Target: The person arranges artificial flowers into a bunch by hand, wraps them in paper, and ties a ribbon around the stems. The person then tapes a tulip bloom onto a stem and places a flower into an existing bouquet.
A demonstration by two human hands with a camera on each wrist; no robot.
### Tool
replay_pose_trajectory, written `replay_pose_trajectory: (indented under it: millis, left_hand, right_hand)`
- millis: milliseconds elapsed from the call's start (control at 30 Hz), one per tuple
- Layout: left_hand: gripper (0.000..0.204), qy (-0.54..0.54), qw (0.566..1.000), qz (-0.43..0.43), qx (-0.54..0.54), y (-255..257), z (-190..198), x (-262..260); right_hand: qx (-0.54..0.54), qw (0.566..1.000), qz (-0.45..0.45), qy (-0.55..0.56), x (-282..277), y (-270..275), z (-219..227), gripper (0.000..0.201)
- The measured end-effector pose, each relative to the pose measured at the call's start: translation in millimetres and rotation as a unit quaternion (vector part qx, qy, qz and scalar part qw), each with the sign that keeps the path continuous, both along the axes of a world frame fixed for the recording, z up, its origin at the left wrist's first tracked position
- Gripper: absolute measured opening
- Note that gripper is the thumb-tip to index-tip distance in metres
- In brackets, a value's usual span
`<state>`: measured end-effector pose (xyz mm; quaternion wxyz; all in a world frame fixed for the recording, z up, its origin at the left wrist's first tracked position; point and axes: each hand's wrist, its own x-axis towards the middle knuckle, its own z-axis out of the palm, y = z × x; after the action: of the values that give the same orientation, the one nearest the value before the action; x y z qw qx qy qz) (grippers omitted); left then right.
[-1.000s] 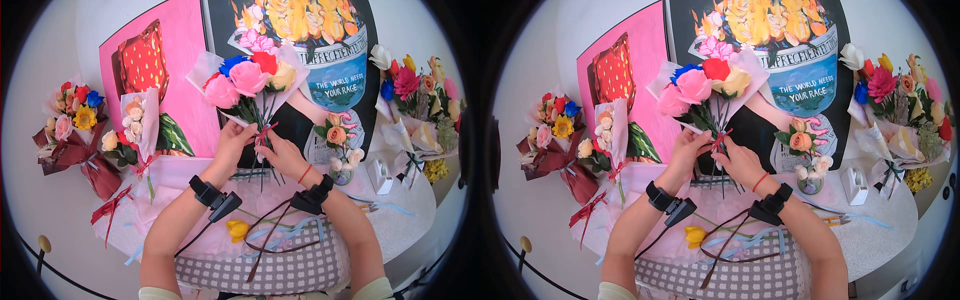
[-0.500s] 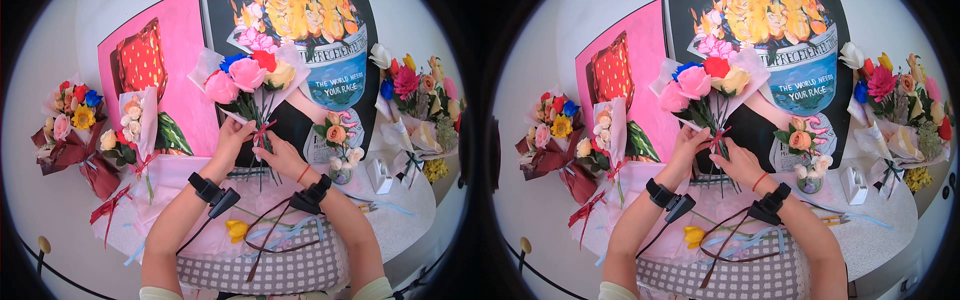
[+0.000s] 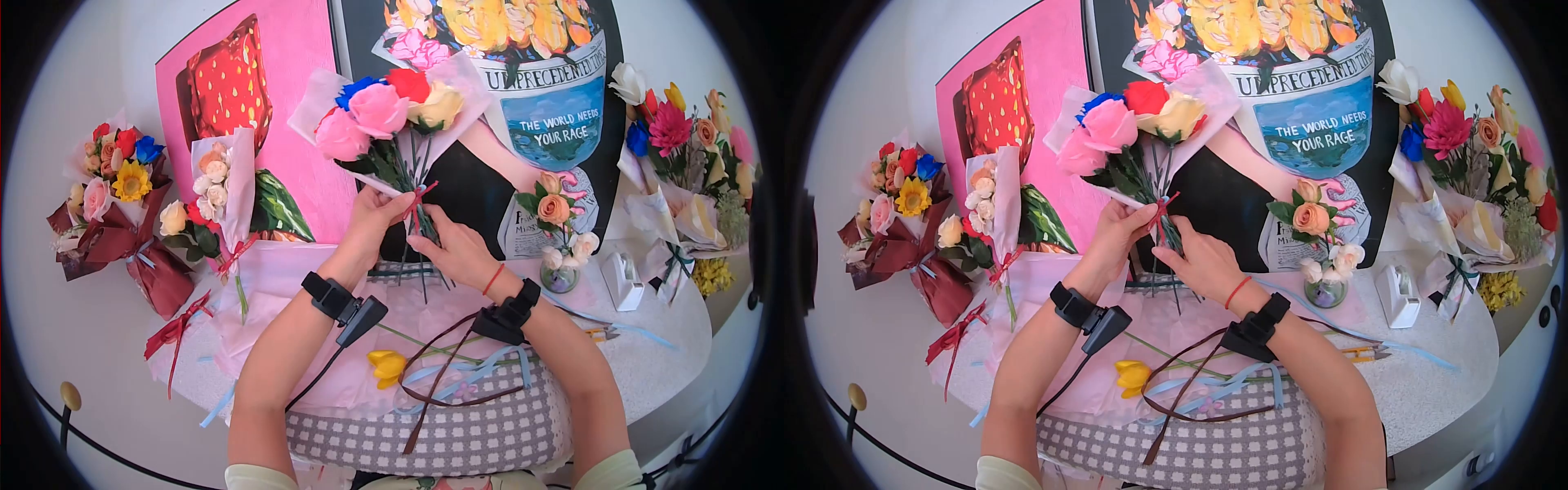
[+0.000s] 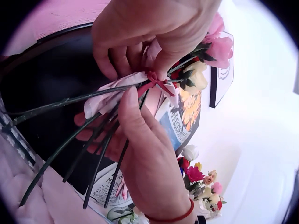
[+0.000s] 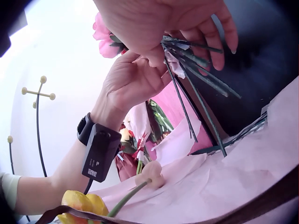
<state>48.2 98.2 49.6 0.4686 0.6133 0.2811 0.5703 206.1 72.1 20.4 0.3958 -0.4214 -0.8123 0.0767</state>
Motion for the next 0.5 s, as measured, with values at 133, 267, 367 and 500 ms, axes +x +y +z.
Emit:
replay_pose_trajectory:
  millis: [133,267,367,500]
  left_hand:
    - [0.031,0.002,0.999,-0.043,-0.009,-2,3,-2]
    - [0.034,0.022,0.999,-0.048,-0.011,-5,1,-4]
    - [0.026,-0.002,0.998,-0.061,0.009,-10,-1,0]
    - [0.028,0.025,0.997,-0.048,0.06,-5,-7,2]
  right_hand:
    - [-0.023,1.0,-0.014,0.004,0,-3,5,0.053]
    - [-0.008,0.999,-0.029,0.012,-2,-8,8,0.062]
    - [-0.023,0.999,-0.021,0.025,-3,-12,12,0.066]
    - [-0.034,0.999,-0.017,0.028,-1,-11,13,0.067]
